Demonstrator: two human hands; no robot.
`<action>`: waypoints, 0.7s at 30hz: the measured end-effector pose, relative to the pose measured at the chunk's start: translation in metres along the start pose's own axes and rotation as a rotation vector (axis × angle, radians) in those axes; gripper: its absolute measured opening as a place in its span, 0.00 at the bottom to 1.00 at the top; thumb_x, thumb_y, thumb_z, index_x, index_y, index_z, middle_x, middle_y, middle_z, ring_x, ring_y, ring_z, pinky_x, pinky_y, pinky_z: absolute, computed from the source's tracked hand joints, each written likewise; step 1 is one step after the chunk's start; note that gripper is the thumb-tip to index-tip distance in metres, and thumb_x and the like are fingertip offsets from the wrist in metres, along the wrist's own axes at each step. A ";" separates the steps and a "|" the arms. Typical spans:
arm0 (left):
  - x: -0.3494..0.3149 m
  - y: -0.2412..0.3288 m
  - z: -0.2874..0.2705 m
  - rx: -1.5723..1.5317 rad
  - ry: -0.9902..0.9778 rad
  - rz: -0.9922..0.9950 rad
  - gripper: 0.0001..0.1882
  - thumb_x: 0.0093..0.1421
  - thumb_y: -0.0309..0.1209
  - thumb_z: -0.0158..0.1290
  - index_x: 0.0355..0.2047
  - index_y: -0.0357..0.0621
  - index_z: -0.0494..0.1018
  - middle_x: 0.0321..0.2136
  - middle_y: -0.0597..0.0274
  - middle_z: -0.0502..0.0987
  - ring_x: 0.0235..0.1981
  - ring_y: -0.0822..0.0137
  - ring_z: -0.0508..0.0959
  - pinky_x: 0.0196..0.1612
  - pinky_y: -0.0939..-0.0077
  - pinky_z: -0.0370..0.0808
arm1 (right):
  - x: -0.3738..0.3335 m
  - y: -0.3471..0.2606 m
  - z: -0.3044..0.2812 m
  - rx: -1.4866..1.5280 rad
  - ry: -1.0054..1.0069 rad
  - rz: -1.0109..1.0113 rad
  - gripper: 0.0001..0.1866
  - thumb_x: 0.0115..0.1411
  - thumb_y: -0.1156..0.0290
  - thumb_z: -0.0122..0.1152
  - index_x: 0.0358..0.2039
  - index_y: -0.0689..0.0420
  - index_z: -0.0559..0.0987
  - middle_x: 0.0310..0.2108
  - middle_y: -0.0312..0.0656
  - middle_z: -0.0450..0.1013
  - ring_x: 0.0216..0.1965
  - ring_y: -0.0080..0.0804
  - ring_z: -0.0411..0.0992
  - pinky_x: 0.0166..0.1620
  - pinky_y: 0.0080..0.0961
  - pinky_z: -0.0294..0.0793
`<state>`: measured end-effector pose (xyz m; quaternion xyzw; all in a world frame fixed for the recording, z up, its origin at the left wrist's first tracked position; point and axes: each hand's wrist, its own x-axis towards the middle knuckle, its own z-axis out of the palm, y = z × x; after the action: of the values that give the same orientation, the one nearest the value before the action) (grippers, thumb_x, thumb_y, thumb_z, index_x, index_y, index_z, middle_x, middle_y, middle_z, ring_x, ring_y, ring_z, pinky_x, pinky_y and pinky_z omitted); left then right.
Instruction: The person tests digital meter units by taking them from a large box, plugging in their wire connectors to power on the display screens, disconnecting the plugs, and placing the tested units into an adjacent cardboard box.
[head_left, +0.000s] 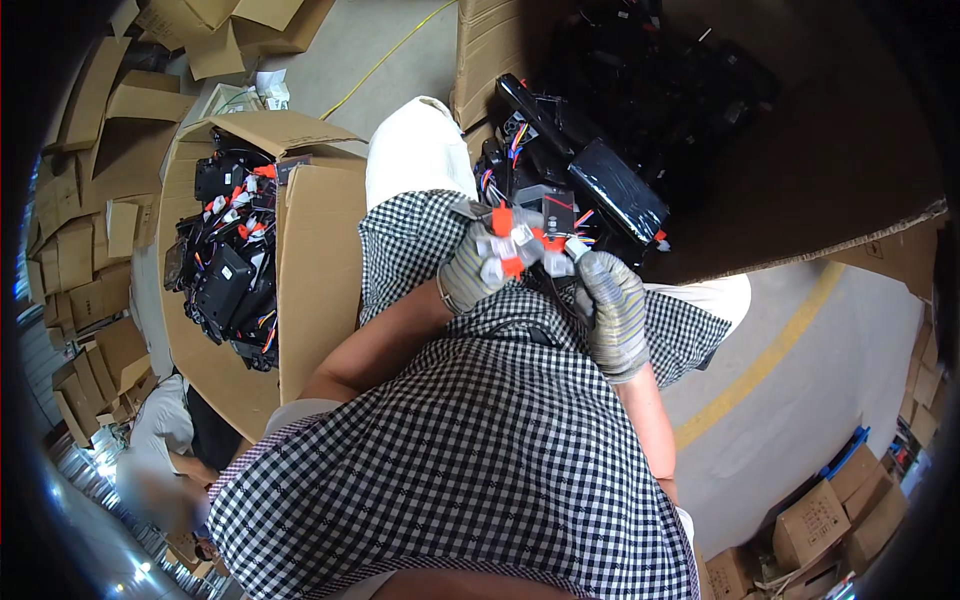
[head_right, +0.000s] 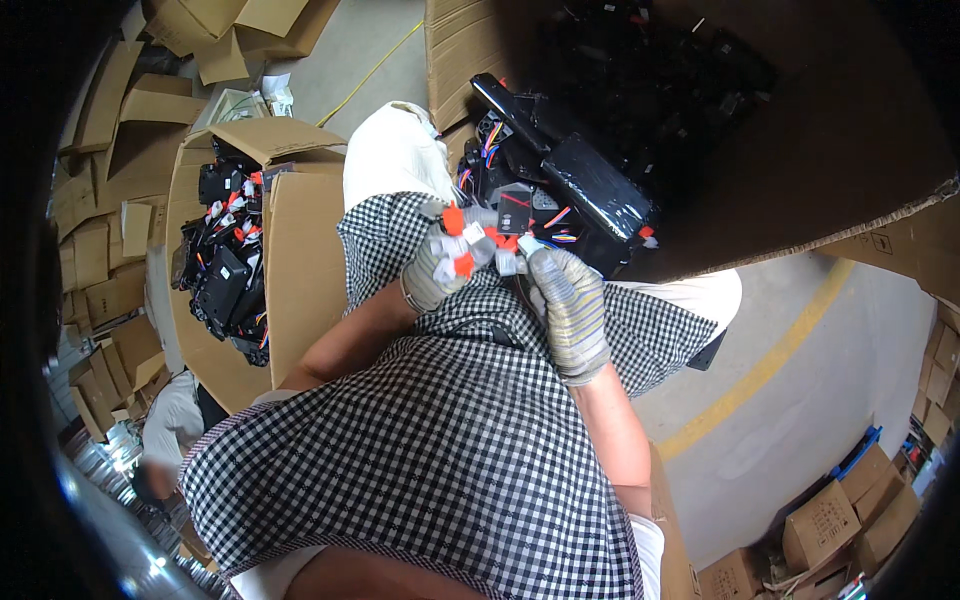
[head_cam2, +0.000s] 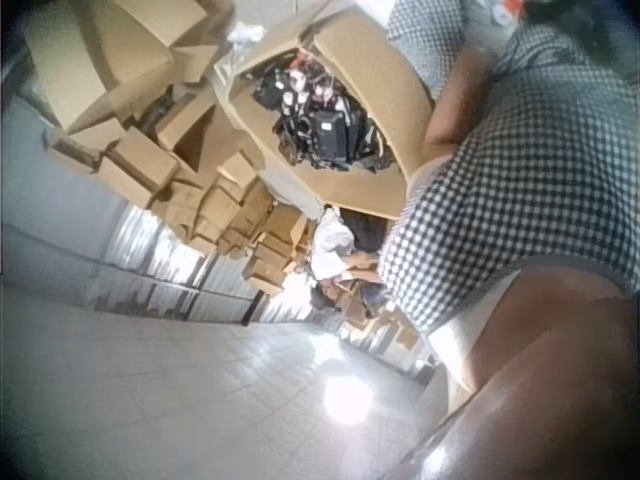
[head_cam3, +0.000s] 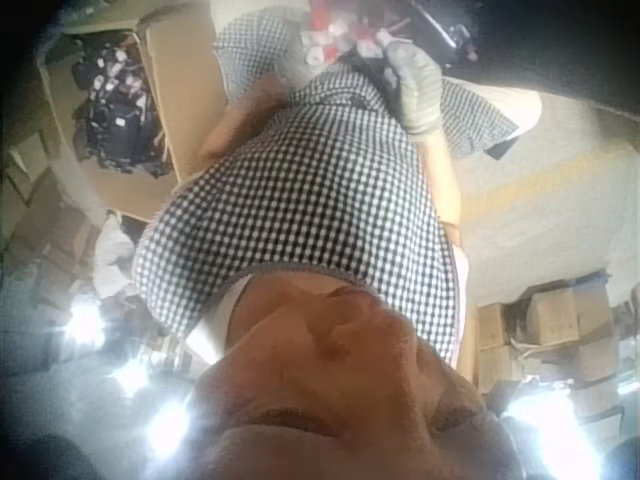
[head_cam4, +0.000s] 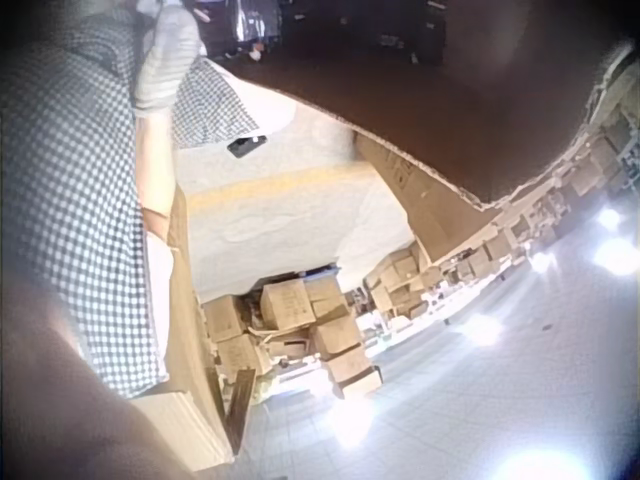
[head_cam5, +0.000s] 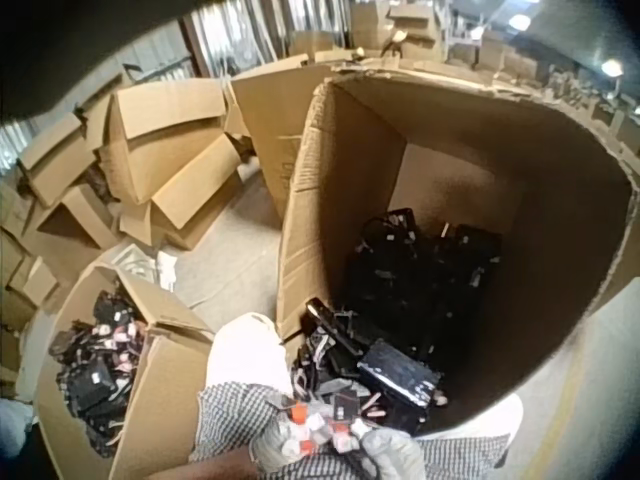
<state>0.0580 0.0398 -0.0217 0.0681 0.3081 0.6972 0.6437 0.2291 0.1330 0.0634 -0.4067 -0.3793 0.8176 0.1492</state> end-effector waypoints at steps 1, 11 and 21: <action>0.000 -0.004 -0.001 0.141 -0.128 -0.023 0.17 0.63 0.32 0.43 0.48 0.35 0.66 0.40 0.56 0.74 0.39 0.67 0.75 0.44 0.78 0.72 | 0.001 0.004 0.000 -0.043 0.017 -0.042 0.16 0.61 0.59 0.54 0.30 0.59 0.79 0.15 0.26 0.64 0.16 0.11 0.56 0.21 0.11 0.52; 0.010 -0.015 -0.014 -0.091 -0.036 -0.086 0.26 0.58 0.40 0.49 0.50 0.32 0.65 0.43 0.50 0.74 0.42 0.62 0.76 0.50 0.70 0.70 | -0.015 0.007 -0.002 0.316 0.044 0.010 0.18 0.62 0.59 0.51 0.31 0.64 0.76 0.11 0.27 0.60 0.11 0.12 0.53 0.16 0.11 0.51; 0.011 -0.015 -0.009 1.196 -0.269 0.629 0.12 0.59 0.24 0.47 0.43 0.42 0.74 0.40 0.59 0.75 0.40 0.67 0.75 0.44 0.75 0.74 | 0.002 0.024 -0.014 0.557 -0.056 0.188 0.18 0.62 0.59 0.51 0.31 0.65 0.75 0.10 0.28 0.58 0.09 0.15 0.53 0.14 0.13 0.51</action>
<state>0.0643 0.0464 -0.0402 0.5838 0.5230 0.5463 0.2952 0.2408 0.1250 0.0389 -0.3606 -0.1048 0.9115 0.1679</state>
